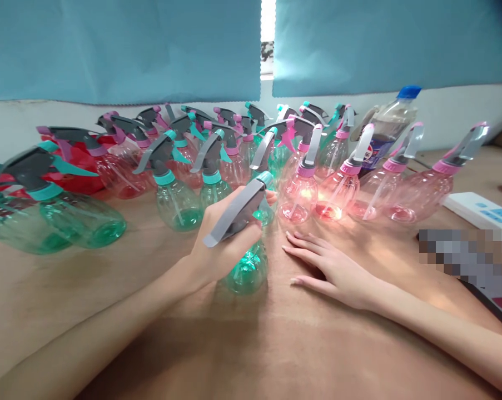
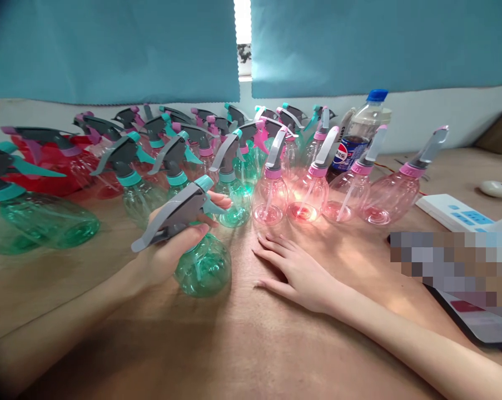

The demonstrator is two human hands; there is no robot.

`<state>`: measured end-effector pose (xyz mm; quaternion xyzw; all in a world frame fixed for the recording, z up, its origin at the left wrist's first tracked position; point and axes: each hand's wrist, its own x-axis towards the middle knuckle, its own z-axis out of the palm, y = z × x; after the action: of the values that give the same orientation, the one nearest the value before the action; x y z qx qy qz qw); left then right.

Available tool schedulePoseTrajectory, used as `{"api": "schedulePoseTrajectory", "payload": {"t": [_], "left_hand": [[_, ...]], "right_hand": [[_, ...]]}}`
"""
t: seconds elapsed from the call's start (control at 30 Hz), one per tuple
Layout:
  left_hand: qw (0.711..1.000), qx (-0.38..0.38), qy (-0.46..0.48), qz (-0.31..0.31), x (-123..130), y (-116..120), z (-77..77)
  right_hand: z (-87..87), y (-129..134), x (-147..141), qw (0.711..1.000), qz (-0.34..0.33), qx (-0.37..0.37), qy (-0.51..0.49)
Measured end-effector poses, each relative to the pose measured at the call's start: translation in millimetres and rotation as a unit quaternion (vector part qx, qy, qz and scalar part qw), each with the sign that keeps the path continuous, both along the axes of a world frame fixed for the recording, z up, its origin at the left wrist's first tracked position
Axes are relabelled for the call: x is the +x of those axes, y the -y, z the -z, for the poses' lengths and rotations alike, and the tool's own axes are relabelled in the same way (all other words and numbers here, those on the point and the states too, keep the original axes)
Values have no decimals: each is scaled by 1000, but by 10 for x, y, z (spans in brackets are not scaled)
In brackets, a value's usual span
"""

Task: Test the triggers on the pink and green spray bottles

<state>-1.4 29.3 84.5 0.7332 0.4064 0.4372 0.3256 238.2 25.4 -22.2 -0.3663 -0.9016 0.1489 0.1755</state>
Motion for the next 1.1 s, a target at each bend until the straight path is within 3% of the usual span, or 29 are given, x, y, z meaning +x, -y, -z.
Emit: {"api": "schedulePoseTrajectory", "payload": {"t": [1.1], "left_hand": [[1000, 0, 7, 4, -9, 2, 2]], "right_hand": [[4, -5, 6, 1000, 0, -4, 0]]}}
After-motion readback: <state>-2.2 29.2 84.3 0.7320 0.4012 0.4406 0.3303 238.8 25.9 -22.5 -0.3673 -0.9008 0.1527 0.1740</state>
